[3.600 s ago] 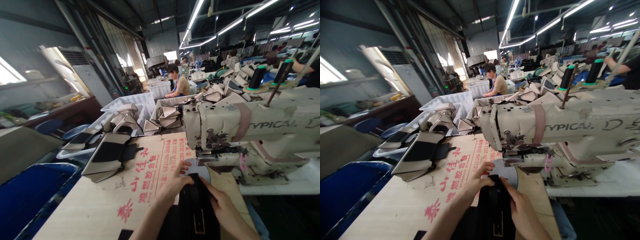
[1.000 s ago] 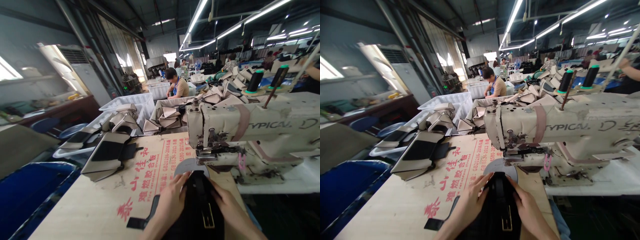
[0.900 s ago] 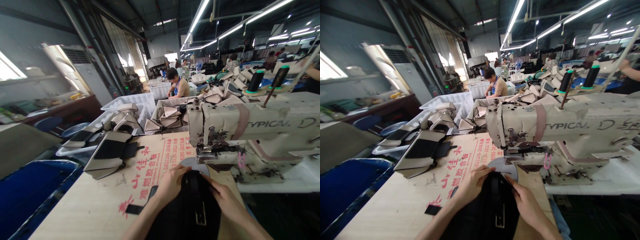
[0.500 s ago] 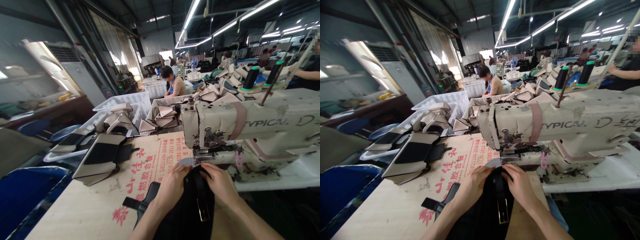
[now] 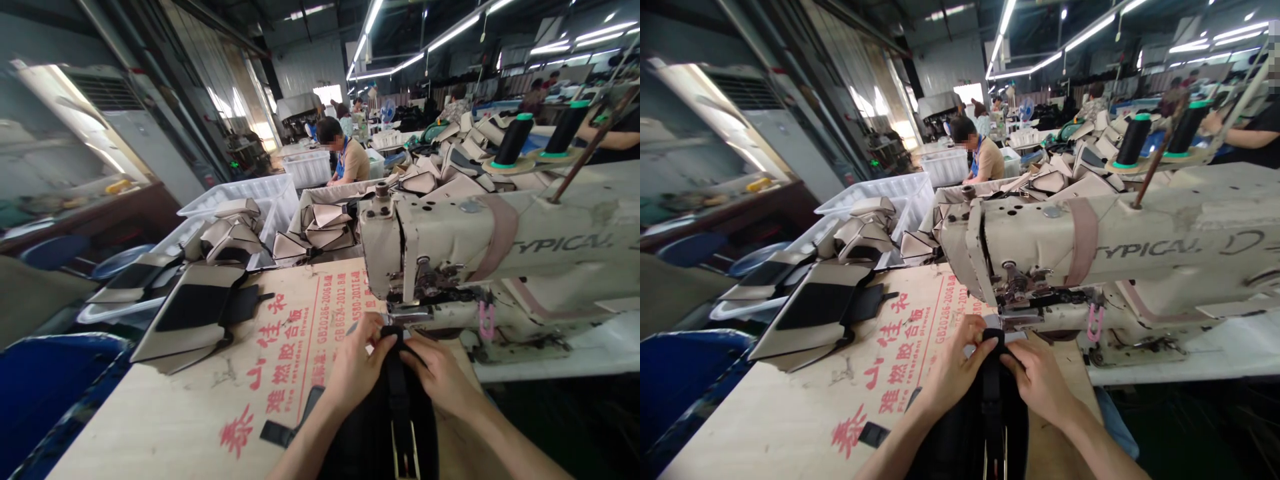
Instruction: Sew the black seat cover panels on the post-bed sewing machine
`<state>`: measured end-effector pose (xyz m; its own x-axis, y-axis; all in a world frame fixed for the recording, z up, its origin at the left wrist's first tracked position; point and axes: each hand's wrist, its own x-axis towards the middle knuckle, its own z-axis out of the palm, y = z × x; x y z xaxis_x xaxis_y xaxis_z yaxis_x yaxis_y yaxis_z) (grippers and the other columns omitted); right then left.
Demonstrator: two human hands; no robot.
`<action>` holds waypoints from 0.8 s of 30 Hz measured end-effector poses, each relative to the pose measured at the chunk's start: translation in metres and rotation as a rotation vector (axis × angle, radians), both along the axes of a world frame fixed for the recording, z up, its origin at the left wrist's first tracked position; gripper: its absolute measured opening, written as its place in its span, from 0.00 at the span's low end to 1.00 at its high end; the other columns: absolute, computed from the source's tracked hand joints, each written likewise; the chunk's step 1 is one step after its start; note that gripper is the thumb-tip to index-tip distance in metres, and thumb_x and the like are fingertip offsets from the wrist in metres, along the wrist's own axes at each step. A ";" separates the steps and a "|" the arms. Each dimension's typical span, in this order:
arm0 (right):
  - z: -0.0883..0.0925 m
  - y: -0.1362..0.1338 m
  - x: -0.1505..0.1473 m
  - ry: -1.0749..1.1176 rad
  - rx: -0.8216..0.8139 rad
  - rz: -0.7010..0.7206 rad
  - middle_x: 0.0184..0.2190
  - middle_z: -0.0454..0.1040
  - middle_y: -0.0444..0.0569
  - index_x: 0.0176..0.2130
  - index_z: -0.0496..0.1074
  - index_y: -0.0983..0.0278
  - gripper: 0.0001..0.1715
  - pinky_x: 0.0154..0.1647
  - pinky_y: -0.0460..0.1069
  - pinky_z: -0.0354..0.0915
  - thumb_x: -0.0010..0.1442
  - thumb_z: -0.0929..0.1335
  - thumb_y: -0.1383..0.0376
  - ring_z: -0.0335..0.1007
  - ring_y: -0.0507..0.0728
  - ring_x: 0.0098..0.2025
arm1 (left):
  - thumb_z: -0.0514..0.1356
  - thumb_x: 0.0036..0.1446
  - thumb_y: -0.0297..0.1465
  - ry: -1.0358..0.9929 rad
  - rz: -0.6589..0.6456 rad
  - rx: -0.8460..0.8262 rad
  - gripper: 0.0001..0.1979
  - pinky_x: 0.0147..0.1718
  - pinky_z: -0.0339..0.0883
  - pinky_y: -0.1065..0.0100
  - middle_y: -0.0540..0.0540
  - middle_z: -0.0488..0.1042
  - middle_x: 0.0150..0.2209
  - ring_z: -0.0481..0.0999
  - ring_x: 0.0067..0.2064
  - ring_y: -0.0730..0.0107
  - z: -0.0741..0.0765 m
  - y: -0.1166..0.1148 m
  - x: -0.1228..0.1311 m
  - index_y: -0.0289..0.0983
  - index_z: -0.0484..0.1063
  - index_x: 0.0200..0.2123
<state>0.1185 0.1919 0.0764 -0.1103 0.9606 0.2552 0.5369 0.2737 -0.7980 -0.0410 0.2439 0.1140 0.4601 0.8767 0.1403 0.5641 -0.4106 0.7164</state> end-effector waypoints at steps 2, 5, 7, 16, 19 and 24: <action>0.002 0.001 0.000 0.020 -0.015 0.012 0.34 0.74 0.48 0.34 0.71 0.61 0.12 0.43 0.49 0.65 0.62 0.59 0.64 0.70 0.57 0.40 | 0.53 0.59 0.34 -0.021 -0.017 0.035 0.08 0.36 0.66 0.72 0.52 0.72 0.32 0.72 0.34 0.75 -0.004 0.000 -0.003 0.39 0.68 0.39; 0.000 0.002 0.002 0.019 -0.023 0.020 0.34 0.74 0.48 0.35 0.71 0.61 0.12 0.45 0.50 0.65 0.62 0.60 0.64 0.70 0.57 0.40 | 0.52 0.61 0.32 0.009 -0.159 0.127 0.10 0.42 0.66 0.72 0.49 0.74 0.37 0.73 0.39 0.74 -0.006 0.000 -0.012 0.39 0.72 0.40; -0.005 0.002 0.003 0.000 -0.014 0.005 0.32 0.74 0.48 0.35 0.71 0.60 0.12 0.47 0.51 0.64 0.62 0.59 0.64 0.70 0.58 0.41 | 0.49 0.62 0.29 0.079 -0.237 0.195 0.14 0.45 0.66 0.70 0.47 0.73 0.41 0.71 0.43 0.72 -0.006 -0.001 -0.018 0.40 0.69 0.47; -0.007 0.001 0.003 -0.098 0.035 -0.025 0.34 0.75 0.48 0.36 0.73 0.61 0.15 0.44 0.50 0.66 0.63 0.59 0.61 0.72 0.58 0.40 | 0.46 0.62 0.24 0.246 -0.314 0.257 0.14 0.49 0.65 0.67 0.47 0.69 0.43 0.67 0.47 0.70 0.004 0.000 -0.017 0.39 0.68 0.44; -0.002 0.005 0.006 -0.098 0.069 -0.105 0.32 0.74 0.46 0.34 0.71 0.61 0.11 0.36 0.48 0.67 0.61 0.63 0.59 0.71 0.55 0.34 | 0.46 0.62 0.25 0.246 -0.350 0.267 0.13 0.47 0.65 0.64 0.46 0.70 0.41 0.67 0.45 0.68 0.003 0.007 -0.017 0.36 0.68 0.42; 0.002 0.015 0.009 -0.204 0.142 -0.047 0.40 0.71 0.48 0.46 0.66 0.60 0.12 0.42 0.50 0.65 0.63 0.60 0.62 0.69 0.56 0.41 | 0.48 0.62 0.28 0.062 -0.287 0.124 0.09 0.42 0.65 0.66 0.45 0.70 0.38 0.68 0.41 0.69 -0.001 0.017 -0.019 0.37 0.68 0.37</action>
<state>0.1272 0.2072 0.0783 -0.1289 0.9221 0.3650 0.6976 0.3459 -0.6275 -0.0599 0.2607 0.1132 0.6970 0.6881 0.2019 0.4538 -0.6412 0.6189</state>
